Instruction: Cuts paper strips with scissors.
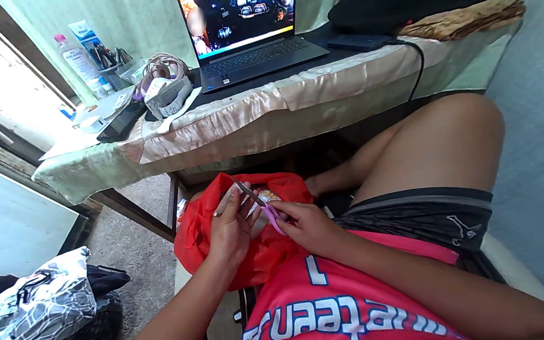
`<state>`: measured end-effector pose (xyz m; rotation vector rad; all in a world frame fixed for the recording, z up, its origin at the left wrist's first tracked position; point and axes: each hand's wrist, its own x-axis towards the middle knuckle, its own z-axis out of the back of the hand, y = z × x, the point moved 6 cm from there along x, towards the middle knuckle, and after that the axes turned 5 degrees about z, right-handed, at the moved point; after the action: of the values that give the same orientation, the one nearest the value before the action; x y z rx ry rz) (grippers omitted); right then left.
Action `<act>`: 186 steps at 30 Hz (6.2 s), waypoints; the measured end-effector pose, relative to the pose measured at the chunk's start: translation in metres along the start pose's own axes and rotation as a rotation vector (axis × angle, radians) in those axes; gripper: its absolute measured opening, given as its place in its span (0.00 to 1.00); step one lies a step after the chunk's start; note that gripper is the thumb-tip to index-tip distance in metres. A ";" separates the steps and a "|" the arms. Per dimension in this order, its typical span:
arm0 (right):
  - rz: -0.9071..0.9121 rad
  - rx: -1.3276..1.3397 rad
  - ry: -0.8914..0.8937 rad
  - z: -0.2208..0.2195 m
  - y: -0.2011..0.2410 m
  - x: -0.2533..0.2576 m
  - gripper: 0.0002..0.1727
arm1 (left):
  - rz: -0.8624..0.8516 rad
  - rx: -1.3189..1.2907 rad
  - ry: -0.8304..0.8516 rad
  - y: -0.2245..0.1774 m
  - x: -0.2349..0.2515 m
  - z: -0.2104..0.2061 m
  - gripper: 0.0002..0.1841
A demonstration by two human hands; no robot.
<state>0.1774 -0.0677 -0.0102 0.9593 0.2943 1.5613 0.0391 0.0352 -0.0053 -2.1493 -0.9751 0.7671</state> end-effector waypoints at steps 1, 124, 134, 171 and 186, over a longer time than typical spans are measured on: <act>-0.016 0.031 -0.003 0.001 -0.001 0.000 0.21 | 0.006 0.016 -0.017 -0.001 0.002 0.001 0.20; -0.089 0.054 0.243 -0.013 0.000 -0.001 0.28 | 0.107 -0.223 -0.162 0.007 -0.001 0.007 0.15; -0.090 0.052 0.246 -0.012 0.001 0.001 0.26 | 0.107 -0.215 -0.157 0.007 0.000 0.008 0.16; -0.106 0.064 0.234 -0.013 -0.001 0.000 0.24 | 0.095 -0.204 -0.142 0.008 0.002 0.009 0.17; -0.096 0.090 0.231 -0.014 -0.001 0.000 0.25 | 0.102 -0.209 -0.142 0.008 0.001 0.009 0.17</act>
<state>0.1684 -0.0628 -0.0191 0.8220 0.5694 1.5817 0.0370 0.0350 -0.0168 -2.3662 -1.0653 0.9128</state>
